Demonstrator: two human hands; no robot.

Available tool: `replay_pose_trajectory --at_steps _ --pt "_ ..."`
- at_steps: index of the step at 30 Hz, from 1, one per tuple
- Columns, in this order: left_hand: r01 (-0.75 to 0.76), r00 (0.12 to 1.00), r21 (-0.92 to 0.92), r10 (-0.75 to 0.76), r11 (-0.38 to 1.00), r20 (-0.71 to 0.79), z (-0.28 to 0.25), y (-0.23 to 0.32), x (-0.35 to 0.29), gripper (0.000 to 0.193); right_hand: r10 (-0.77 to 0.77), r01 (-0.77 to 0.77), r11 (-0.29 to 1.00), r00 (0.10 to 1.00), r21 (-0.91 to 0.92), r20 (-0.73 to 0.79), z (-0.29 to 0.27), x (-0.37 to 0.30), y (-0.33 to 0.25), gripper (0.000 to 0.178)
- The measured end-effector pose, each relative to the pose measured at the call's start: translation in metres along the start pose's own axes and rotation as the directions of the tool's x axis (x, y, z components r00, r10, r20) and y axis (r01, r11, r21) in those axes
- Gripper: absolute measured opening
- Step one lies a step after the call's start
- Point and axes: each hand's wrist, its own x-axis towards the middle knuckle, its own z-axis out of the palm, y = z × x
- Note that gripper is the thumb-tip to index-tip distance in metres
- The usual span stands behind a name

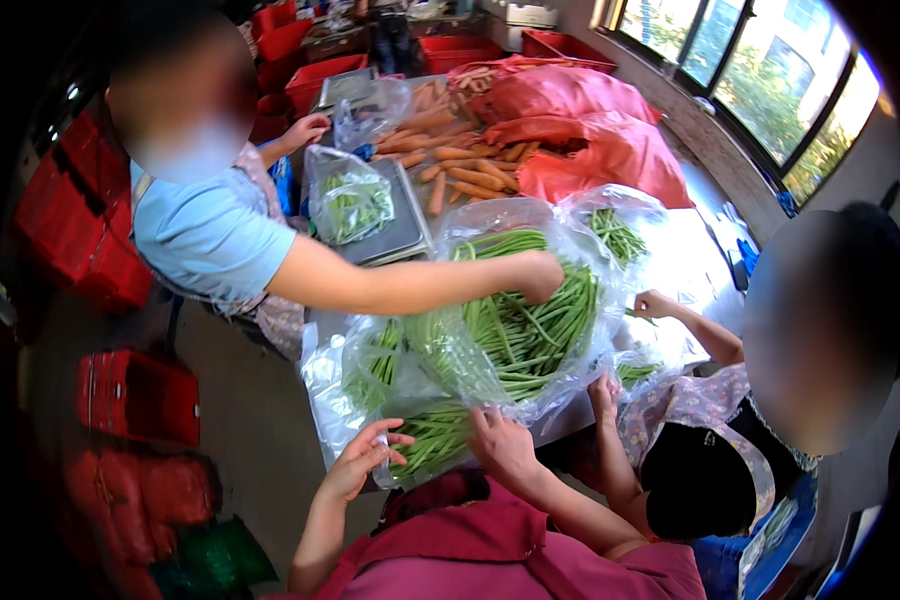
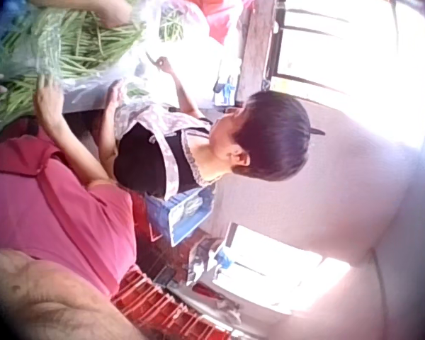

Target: The person stands at a packing station and sorts green beans by hand, picking them from a large pile and placing them into clear plastic bags. A coworker across the table weighs the filled bags on a digital scale. The person continues to handle and bag the beans throughout the clip.

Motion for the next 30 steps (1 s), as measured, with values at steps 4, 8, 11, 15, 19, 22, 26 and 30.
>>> replay_pose_trajectory --at_steps 4,8,11,15,19,22,26,30 --pt "0.068 0.987 0.009 -0.068 0.998 0.146 0.009 0.005 0.015 0.047 0.106 -0.106 0.994 0.994 -0.007 -0.015 0.02 -0.023 0.014 0.053" --pt "0.108 0.958 0.039 -0.115 0.993 0.264 0.022 0.001 0.03 0.05 0.281 -0.283 0.959 0.956 0.012 0.088 0.033 -0.033 0.029 0.048" --pt "0.162 0.932 0.056 -0.172 0.985 0.318 0.027 -0.007 0.038 0.051 0.342 -0.359 0.929 0.926 0.088 0.161 0.061 -0.035 0.048 0.048" --pt "0.19 0.903 0.144 -0.23 0.971 0.362 0.035 -0.004 0.044 0.055 0.458 -0.558 0.758 0.824 0.339 0.333 0.064 -0.028 0.049 0.053" --pt "0.211 0.908 0.096 -0.232 0.973 0.35 0.038 -0.012 0.049 0.051 0.378 -0.501 0.768 0.858 0.4 0.349 0.078 -0.024 0.048 0.042" --pt "0.21 0.944 0.036 -0.212 0.977 0.253 0.036 -0.018 0.048 0.049 0.261 -0.273 0.896 0.962 0.35 0.083 0.067 -0.024 0.025 0.015" --pt "0.233 0.95 -0.102 -0.204 0.967 0.238 0.032 -0.021 0.044 0.054 0.069 -0.032 0.911 0.995 0.41 -0.077 0.025 -0.023 -0.003 0.01" --pt "0.214 0.943 -0.301 -0.116 0.93 0.311 0.033 -0.02 0.037 0.06 -0.058 0.137 0.85 0.984 0.509 -0.168 0.005 -0.016 -0.028 0.013"
